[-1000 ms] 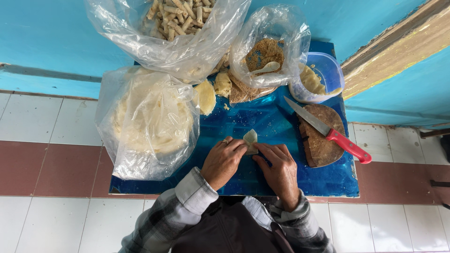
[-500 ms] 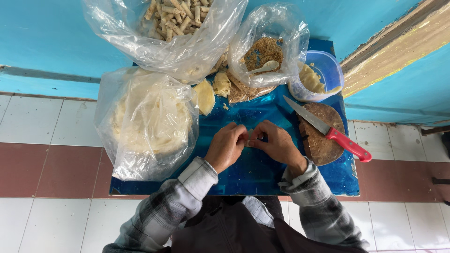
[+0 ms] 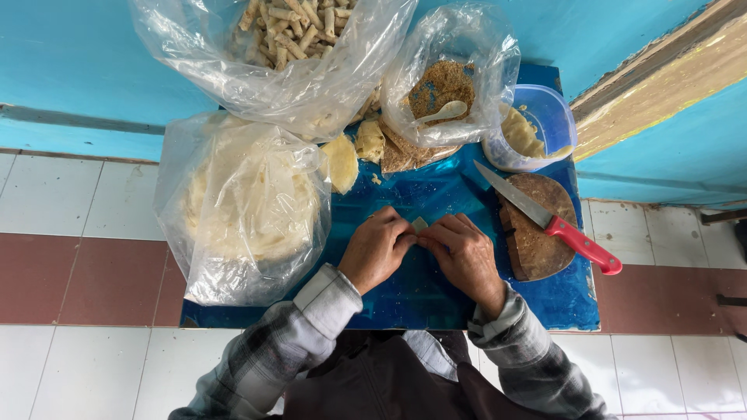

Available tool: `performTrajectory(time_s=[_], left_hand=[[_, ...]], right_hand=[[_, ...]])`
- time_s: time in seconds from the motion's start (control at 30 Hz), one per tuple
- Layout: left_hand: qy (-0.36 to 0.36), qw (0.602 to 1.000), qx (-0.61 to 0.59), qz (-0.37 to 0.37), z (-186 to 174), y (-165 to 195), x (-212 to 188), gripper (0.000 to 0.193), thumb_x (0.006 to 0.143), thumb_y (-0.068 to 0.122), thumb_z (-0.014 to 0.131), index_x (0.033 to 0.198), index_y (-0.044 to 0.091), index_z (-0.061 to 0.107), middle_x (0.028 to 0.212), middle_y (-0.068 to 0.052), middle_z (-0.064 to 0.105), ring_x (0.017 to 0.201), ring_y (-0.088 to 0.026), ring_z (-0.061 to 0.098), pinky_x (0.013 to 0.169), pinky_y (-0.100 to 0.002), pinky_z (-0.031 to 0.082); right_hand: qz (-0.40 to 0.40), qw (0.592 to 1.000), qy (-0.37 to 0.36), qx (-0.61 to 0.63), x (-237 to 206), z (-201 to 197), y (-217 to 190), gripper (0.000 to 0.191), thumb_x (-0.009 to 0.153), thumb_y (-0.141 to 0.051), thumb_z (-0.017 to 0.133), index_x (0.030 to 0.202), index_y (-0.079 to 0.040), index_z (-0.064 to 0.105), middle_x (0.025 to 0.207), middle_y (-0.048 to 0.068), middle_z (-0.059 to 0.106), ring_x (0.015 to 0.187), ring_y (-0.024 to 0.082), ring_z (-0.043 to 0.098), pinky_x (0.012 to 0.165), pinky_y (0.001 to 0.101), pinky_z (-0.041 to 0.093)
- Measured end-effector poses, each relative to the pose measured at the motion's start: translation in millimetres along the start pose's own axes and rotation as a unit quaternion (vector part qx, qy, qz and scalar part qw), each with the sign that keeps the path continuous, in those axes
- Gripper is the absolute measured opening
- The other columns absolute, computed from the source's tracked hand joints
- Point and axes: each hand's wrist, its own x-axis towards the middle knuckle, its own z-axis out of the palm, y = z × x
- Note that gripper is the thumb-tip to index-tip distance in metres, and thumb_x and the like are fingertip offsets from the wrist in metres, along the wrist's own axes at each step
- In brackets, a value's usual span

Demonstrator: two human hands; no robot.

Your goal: The person takes thin triangular dough wrappers, pinches filling from a plastic bag, and folds the wrappers over the filling by hand to form filled pastry pieces on a small blue table. Folded pieces are set aside on the table as they are completed.

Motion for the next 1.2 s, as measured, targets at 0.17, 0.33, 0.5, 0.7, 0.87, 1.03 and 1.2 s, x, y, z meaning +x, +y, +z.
performTrajectory(time_s=[0.17,0.33,0.5,0.7,0.87,1.03,1.2], left_hand=[[-0.003,0.995,0.054,0.082,2,0,-7,0.014,0.093,0.009,0.072,0.105,0.003,0.070,0.096,-0.009,0.063,0.093,-0.029,0.065,0.079,-0.041,0.056],[-0.032,0.993,0.099,0.052,3,0,-1,0.013,0.089,0.004,0.069,0.102,0.003,0.070,0.095,-0.010,0.060,0.096,-0.031,0.064,0.081,-0.040,0.056],[-0.052,0.995,0.080,0.009,-3,1,8,0.003,0.090,0.006,0.070,0.092,0.006,0.071,0.094,-0.009,0.061,0.098,-0.031,0.063,0.085,-0.041,0.054],[-0.005,0.993,0.054,0.104,-4,-1,-3,0.018,0.088,0.005,0.069,0.106,0.001,0.067,0.101,-0.012,0.060,0.099,-0.033,0.064,0.084,-0.042,0.054],[-0.015,0.989,0.118,0.089,1,-1,1,0.016,0.089,0.002,0.069,0.105,0.005,0.068,0.102,-0.010,0.060,0.100,-0.030,0.064,0.085,-0.038,0.056],[-0.035,0.994,0.093,0.038,-3,2,6,0.015,0.088,0.005,0.072,0.101,0.002,0.065,0.100,-0.012,0.059,0.098,-0.030,0.063,0.081,-0.039,0.055],[0.006,0.988,0.106,0.110,0,-1,4,0.024,0.086,0.000,0.071,0.109,0.002,0.066,0.103,-0.011,0.060,0.099,-0.030,0.064,0.083,-0.039,0.056]], right_hand=[[0.130,0.980,-0.085,0.121,9,6,16,0.016,0.083,-0.020,0.082,0.090,-0.008,0.074,0.087,0.006,0.065,0.069,0.025,0.065,0.061,0.0371,0.051],[0.092,0.987,-0.017,0.130,2,6,8,0.015,0.082,-0.016,0.081,0.091,-0.008,0.072,0.090,0.004,0.066,0.073,0.024,0.064,0.065,0.0353,0.053],[-0.075,0.996,0.038,-0.029,-5,0,-6,0.015,0.082,-0.015,0.080,0.096,-0.009,0.075,0.095,0.002,0.072,0.078,0.024,0.064,0.070,0.0362,0.054],[-0.011,0.999,0.027,-0.019,4,-2,-7,0.014,0.083,-0.014,0.077,0.097,-0.013,0.078,0.088,0.006,0.065,0.082,0.023,0.065,0.067,0.0355,0.053],[-0.043,0.995,0.051,-0.077,0,-1,-10,0.019,0.085,-0.020,0.079,0.100,-0.008,0.076,0.086,0.003,0.067,0.078,0.024,0.065,0.066,0.0387,0.052],[-0.054,0.995,0.058,-0.056,1,-1,-8,0.013,0.088,-0.016,0.076,0.100,-0.011,0.074,0.092,0.002,0.069,0.082,0.023,0.065,0.070,0.0364,0.052],[-0.038,0.994,0.058,-0.084,4,3,-5,0.010,0.088,-0.014,0.076,0.098,-0.013,0.075,0.091,0.004,0.067,0.082,0.023,0.064,0.068,0.0355,0.052]])
